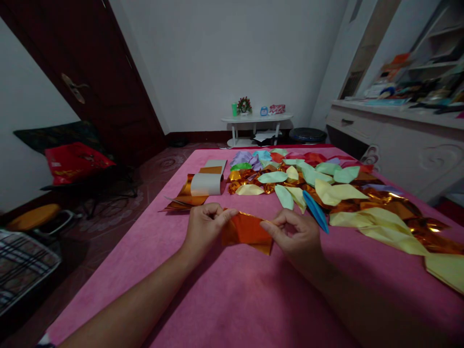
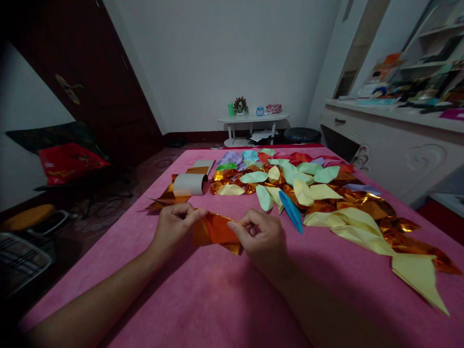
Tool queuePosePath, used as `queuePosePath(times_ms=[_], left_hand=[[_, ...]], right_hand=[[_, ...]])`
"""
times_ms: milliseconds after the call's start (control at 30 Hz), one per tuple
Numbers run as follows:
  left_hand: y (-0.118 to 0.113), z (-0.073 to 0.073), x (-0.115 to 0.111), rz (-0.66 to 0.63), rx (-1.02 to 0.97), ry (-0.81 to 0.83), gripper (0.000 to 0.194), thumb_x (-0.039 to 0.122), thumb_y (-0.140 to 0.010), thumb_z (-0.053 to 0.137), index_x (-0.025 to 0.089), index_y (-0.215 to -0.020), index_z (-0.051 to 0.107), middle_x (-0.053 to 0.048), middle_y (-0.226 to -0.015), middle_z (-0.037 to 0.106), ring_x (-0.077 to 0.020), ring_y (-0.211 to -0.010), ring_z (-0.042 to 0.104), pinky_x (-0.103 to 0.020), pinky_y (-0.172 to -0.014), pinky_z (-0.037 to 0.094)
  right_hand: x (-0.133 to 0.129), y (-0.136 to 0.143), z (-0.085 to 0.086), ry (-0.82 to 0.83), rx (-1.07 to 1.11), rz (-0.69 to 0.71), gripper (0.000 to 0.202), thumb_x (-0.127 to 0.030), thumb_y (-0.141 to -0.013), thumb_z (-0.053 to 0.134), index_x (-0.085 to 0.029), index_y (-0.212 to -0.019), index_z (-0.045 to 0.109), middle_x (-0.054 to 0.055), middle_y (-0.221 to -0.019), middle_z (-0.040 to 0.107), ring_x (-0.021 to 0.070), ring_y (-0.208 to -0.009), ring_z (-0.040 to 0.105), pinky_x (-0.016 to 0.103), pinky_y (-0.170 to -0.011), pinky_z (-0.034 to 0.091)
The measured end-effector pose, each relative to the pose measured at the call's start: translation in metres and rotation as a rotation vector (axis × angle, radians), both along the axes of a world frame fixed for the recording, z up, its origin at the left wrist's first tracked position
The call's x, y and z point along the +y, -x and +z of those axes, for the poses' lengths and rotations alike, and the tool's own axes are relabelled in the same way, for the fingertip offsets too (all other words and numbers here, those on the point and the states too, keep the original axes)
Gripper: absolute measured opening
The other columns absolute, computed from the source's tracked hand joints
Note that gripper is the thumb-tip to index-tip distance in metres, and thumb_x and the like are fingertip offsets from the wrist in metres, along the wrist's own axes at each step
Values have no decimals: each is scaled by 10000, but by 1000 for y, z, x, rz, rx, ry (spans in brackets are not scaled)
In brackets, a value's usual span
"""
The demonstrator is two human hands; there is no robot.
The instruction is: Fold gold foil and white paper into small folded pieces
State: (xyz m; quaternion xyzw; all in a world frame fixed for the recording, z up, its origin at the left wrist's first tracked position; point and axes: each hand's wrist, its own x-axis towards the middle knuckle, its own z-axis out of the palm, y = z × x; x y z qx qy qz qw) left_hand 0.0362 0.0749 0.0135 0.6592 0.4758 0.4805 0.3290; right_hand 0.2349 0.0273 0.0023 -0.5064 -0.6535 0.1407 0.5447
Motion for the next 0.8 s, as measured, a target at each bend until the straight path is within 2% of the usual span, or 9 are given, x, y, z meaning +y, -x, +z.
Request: queuePosePath(times_ms=[100, 233, 367, 467, 533, 600, 667, 800], left_hand=[[-1, 1, -1, 20, -20, 4, 435, 387, -743, 695, 160, -482, 432, 44, -489, 381, -75, -478, 343, -216, -464, 275], [0, 4, -5, 60, 5, -27, 532, 440, -812, 617, 170, -452, 333, 45, -464, 296, -70, -454, 284, -227, -444, 232], [-2, 9, -11, 65, 32, -63, 556, 436, -821, 605, 170, -433, 309, 50, -449, 260, -65, -440, 261, -232, -438, 212], [-8, 13, -18, -36, -2, -1, 495, 447, -802, 623, 158, -455, 422, 44, -449, 360, -69, -444, 336, -216, -441, 262], [-13, 13, -23, -178, -57, 102, 398, 465, -793, 632, 143, -569, 568, 23, -510, 497, -85, -479, 438, -206, -468, 332], [-18, 12, -27, -293, -109, 192, 342, 471, -776, 656, 133, -719, 650, -9, -614, 603, -108, -543, 525, -210, -515, 395], [-22, 10, -29, -341, -153, 266, 328, 453, -759, 681, 126, -771, 660, -26, -670, 631, -120, -583, 556, -219, -548, 423], [-26, 6, -29, -345, -284, 363, 270, 388, -769, 682, 122, -739, 642, -12, -648, 608, -104, -562, 532, -212, -537, 410]], right_hand=[[-1, 1, -1, -134, -88, -29, 293, -232, -780, 666, -212, -558, 477, -43, -503, 465, 93, -445, 387, 253, -456, 307], [-2, 1, 3, -274, -161, -9, 297, -162, -780, 647, -220, -566, 450, -57, -483, 419, 94, -441, 382, 259, -476, 303], [-4, 1, 10, -362, -302, 38, 300, -142, -796, 608, -221, -550, 455, -44, -476, 463, 105, -464, 419, 277, -526, 320], [-7, 0, 12, -398, -453, 68, 287, -146, -810, 576, -221, -552, 476, -29, -493, 504, 117, -499, 434, 294, -562, 321], [-8, 0, 10, -445, -559, 98, 286, -147, -819, 564, -221, -557, 476, -34, -487, 490, 121, -510, 411, 308, -571, 300], [-10, 2, 6, -499, -628, 125, 292, -136, -829, 557, -219, -564, 468, -42, -480, 464, 123, -511, 380, 316, -569, 275], [-10, 5, 3, -534, -645, 160, 295, -114, -839, 545, -217, -575, 465, -44, -486, 457, 124, -517, 371, 317, -574, 272], [-12, 11, 1, -544, -642, 227, 243, -124, -862, 558, -223, -643, 521, -47, -527, 504, 125, -538, 417, 314, -593, 299]])
